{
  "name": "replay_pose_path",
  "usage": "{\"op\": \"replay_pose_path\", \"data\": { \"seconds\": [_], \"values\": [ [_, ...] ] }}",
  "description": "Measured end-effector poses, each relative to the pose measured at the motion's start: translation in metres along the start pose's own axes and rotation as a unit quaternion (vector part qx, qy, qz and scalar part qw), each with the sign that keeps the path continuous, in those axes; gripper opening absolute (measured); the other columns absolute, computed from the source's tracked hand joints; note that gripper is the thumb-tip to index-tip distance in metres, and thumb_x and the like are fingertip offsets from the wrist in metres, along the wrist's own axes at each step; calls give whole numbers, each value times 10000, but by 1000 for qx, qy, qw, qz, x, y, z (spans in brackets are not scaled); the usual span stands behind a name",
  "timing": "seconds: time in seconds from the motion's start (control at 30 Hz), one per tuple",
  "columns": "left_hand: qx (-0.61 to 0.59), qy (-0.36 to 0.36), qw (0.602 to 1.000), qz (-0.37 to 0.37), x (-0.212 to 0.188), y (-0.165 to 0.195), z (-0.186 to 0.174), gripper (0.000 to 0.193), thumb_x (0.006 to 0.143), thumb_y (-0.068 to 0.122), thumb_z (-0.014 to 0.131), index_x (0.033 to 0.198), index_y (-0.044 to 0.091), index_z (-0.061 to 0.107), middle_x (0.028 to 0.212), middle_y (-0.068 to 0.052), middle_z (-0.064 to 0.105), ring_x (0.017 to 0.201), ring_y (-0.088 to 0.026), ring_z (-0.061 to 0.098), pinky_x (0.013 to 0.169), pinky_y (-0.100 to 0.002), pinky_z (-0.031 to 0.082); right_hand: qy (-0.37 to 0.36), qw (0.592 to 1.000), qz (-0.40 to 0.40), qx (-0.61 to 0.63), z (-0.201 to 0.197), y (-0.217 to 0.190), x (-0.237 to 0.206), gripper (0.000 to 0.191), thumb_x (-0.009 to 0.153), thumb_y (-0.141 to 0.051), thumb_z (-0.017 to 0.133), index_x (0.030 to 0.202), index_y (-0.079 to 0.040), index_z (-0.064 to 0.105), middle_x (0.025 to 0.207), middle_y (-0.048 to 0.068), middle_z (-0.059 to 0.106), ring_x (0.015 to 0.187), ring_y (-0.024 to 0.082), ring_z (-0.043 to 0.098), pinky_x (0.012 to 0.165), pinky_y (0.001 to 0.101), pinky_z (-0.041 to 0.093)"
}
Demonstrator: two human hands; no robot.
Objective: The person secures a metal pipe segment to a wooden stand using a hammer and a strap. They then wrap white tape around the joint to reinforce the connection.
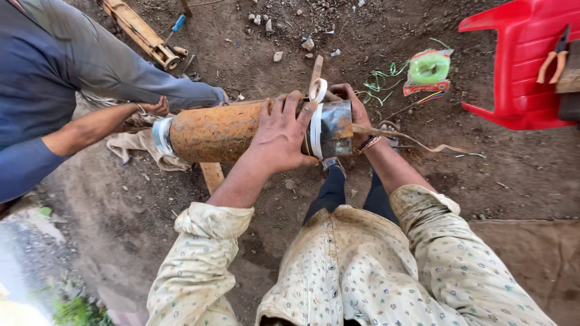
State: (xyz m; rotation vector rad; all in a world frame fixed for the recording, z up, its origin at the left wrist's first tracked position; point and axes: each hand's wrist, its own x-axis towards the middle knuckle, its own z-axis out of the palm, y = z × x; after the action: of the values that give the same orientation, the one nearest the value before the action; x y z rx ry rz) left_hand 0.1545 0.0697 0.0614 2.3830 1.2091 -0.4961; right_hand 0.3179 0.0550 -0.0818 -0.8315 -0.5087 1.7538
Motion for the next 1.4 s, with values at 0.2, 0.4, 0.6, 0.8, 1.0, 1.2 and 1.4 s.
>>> {"op": "replay_pose_path", "data": {
  "seconds": [0.2,0.4,0.6,0.8,1.0,1.2,1.4],
  "values": [
    [-11,24,999,25,0,-6,4,1198,522,554,959,1483,125,388,1471,-287,357,1369,-500,355,1159,-661,226,-108,986,-24,-127,-5,-3,27,543,970,-438,750,1315,-61,567,1244,63,673,1175,176,667,1029,356,563],
    [-24,43,998,42,-1,-8,3,1183,531,558,964,1469,113,397,1446,-277,373,1361,-494,371,1154,-664,238,-132,689,-312,-641,-19,-14,35,432,915,-288,786,1331,-200,708,1111,105,666,1038,296,677,878,399,563],
    [-30,9,997,74,-1,-13,2,1266,498,639,937,1465,52,369,1447,-271,372,1378,-478,360,1158,-638,249,-92,807,7,-583,-28,4,10,369,978,-254,686,1333,-153,669,1202,49,723,1058,238,698,918,380,587],
    [10,38,996,77,2,-17,16,1200,549,647,916,1471,59,422,1440,-282,386,1366,-486,382,1128,-669,273,-63,871,68,-482,-10,52,-58,450,866,-95,683,1307,-66,598,1141,84,683,1000,236,651,884,366,559],
    [-9,82,992,92,1,-21,20,1164,649,793,870,1432,26,480,1453,-344,405,1330,-520,427,1108,-685,300,-38,844,-71,-530,12,71,-145,455,888,-48,754,1295,1,557,1109,153,547,949,285,583,799,394,511],
    [31,75,994,78,-2,-18,20,1200,556,720,871,1479,84,443,1468,-253,422,1355,-468,413,1160,-674,243,-71,807,-132,-571,24,57,-190,319,879,-40,749,1165,-13,609,1012,151,568,885,301,613,735,393,507],
    [-96,93,983,126,-1,-30,25,1168,640,676,820,1518,43,381,1398,-236,481,1285,-375,486,1106,-519,356,-82,792,-191,-574,51,14,-198,204,862,-27,779,1045,-29,688,777,92,592,660,237,610,596,351,478]
  ]
}}
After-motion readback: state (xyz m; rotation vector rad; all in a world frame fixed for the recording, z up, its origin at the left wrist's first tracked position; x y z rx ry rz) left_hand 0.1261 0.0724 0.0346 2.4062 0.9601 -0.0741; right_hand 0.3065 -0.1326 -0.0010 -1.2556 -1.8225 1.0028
